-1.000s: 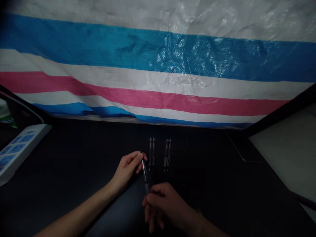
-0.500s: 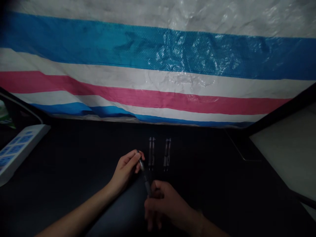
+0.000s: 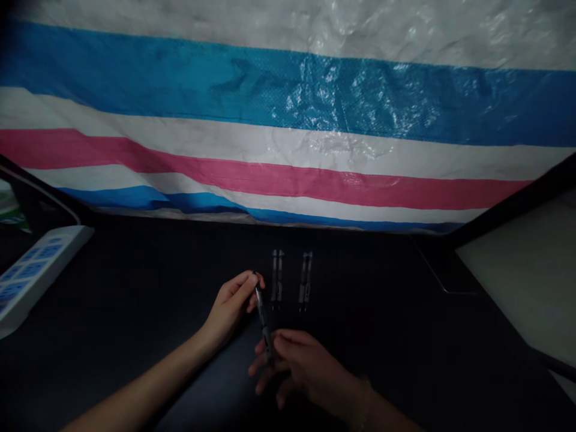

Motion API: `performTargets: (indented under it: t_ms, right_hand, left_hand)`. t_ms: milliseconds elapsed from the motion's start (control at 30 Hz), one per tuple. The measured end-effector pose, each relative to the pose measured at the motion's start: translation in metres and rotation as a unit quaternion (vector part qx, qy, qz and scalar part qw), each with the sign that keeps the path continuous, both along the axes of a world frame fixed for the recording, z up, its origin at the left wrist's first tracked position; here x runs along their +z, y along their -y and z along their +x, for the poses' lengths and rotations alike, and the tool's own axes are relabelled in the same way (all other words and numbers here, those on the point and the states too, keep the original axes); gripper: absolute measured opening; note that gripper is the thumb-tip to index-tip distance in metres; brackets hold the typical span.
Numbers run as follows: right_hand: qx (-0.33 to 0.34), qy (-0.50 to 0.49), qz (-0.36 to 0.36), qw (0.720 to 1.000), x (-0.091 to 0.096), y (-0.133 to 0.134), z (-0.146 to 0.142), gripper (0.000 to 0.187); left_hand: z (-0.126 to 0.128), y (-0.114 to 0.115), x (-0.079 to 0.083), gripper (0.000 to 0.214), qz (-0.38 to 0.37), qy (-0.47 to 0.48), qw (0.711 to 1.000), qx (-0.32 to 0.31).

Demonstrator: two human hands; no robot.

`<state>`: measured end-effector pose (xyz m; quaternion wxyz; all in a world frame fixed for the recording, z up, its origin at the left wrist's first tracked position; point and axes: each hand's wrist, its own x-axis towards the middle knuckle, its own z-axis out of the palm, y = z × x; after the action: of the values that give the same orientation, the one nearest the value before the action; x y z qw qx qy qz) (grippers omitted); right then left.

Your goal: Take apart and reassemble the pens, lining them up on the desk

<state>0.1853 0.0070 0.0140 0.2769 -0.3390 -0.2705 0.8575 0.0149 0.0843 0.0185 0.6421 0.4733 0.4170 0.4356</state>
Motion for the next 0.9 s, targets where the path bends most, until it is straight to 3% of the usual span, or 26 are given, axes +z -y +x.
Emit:
performTargets:
  t_ms: [133, 500, 900]
  right_hand:
    - [-0.007, 0.013, 0.024, 1.0, -0.0002, 0.0, 0.0001, 0.029]
    - [0.007, 0.008, -0.014, 1.0, -0.0062, 0.0006, 0.0009, 0.033]
    - [0.006, 0.0, -0.005, 1.0, -0.0049, 0.0011, 0.002, 0.026]
  left_hand:
    - [0.0, -0.0002, -0.0003, 0.036, -0.001, 0.002, 1.0, 0.005]
    - [-0.0002, -0.0001, 0.0002, 0.036, -0.004, -0.004, 1.0, 0.008]
    - [-0.0003, -0.001, -0.0001, 0.037, -0.009, -0.009, 1.0, 0.017]
